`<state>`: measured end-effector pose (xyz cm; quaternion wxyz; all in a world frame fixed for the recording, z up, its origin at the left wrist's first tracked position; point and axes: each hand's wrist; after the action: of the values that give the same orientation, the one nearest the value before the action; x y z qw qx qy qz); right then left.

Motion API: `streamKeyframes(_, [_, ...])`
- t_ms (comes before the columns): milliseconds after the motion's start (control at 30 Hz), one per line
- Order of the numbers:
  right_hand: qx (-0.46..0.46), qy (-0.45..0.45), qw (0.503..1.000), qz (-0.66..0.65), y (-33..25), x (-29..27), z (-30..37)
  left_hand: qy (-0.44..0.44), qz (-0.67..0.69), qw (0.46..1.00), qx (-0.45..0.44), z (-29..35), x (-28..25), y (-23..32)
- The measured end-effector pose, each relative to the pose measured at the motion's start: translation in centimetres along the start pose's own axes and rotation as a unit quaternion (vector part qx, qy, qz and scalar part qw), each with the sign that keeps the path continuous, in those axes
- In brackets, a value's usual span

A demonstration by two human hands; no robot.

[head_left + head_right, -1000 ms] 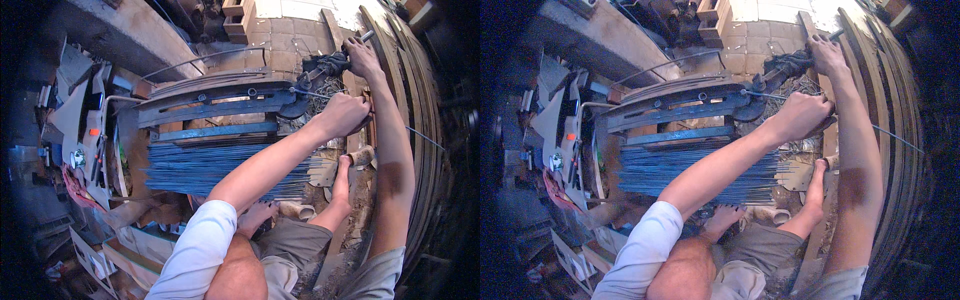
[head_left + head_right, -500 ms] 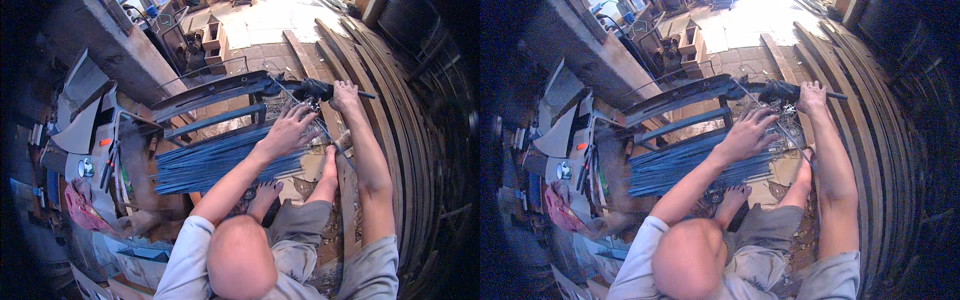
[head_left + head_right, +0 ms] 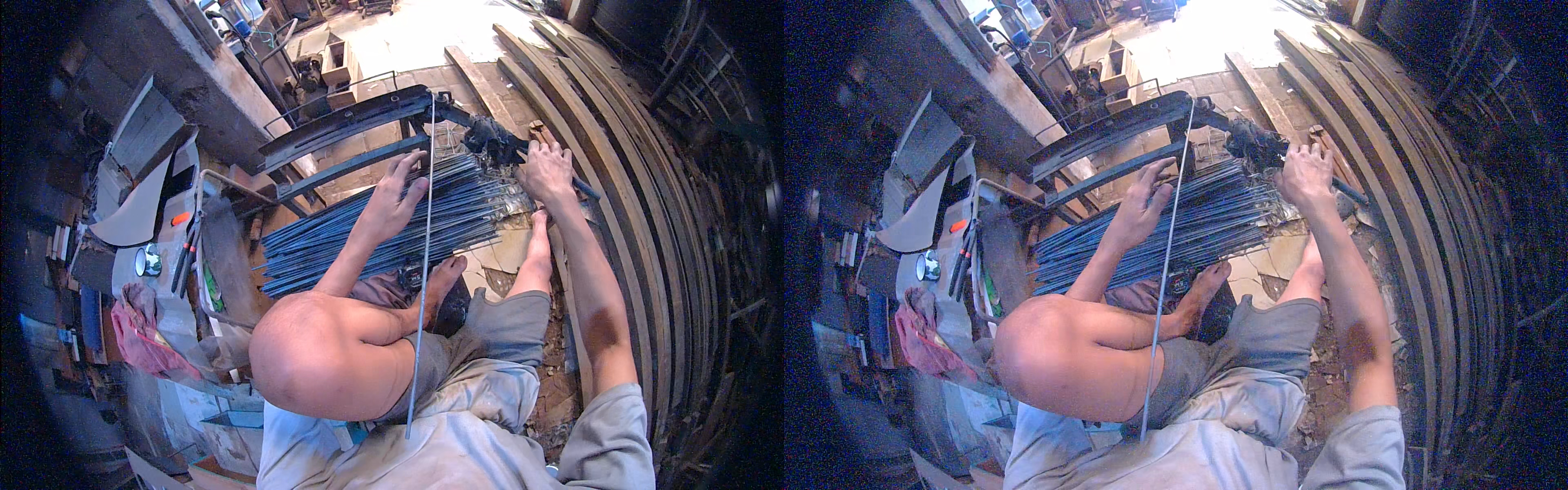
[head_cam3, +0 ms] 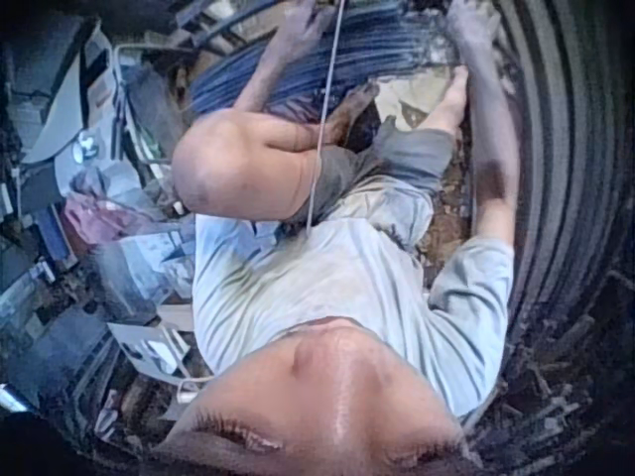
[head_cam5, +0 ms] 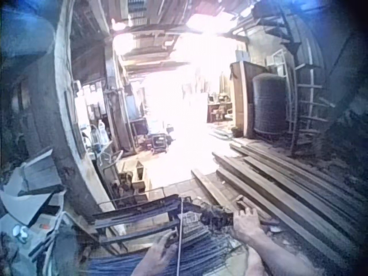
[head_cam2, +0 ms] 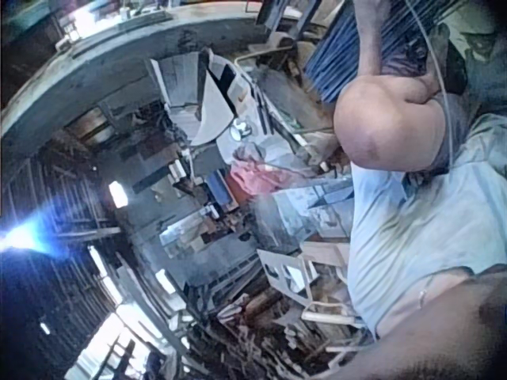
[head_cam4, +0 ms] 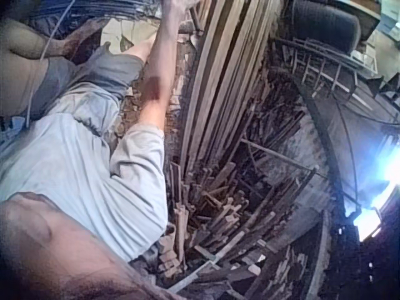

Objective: The person bends metal rods into rectangular shapes using a manual bending jig, then uses pliers to cut or adjust the ends.

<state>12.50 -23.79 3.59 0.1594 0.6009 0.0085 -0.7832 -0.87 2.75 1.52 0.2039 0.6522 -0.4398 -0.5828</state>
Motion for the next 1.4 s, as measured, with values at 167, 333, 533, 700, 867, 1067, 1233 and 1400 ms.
streamKeyframes(167, [0.005, 0.102, 0.994, -0.041, 1.6, 1.3, -0.4, -0.084, 0.113, 0.990, 0.009, -1.5, 1.9, 1.7])
streamKeyframes(333, [-0.178, -0.051, 0.874, -0.450, -1.7, 2.1, 2.3, -0.137, -0.002, 0.987, 0.086, -4.2, 5.2, 2.6])
streamKeyframes(533, [-0.093, -0.075, 0.815, -0.567, 0.0, 3.0, 4.4, -0.210, -0.282, 0.933, 0.078, -8.0, 10.3, 1.4])
streamKeyframes(700, [-0.173, 0.094, 0.906, -0.375, 4.2, 4.0, -0.5, -0.015, -0.134, 0.990, 0.031, -10.9, 8.0, 1.2])
streamKeyframes(867, [-0.224, 0.168, 0.904, -0.322, 6.0, 2.5, -5.6, 0.258, -0.028, 0.963, -0.066, -10.9, 0.6, -2.6])
streamKeyframes(1067, [-0.283, 0.145, 0.925, -0.206, 5.0, 0.2, -11.8, 0.268, -0.073, 0.950, -0.142, -9.2, -6.4, -7.9])
streamKeyframes(1233, [-0.316, 0.135, 0.914, -0.214, 4.5, -1.6, -16.2, 0.200, -0.122, 0.964, -0.127, -9.5, -6.6, -9.8])
streamKeyframes(1400, [-0.314, 0.119, 0.926, -0.172, 5.2, -4.0, -20.7, 0.201, -0.133, 0.962, -0.126, -10.9, -6.7, -10.4])
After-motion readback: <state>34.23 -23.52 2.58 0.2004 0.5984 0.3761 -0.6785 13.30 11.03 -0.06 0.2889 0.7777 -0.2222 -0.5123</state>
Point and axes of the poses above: each hand's wrist, its own z-axis away from the middle knuckle, its own x-axis out of the palm, y = z × x, and after that the axes turned 14 degrees about -y, right-handed
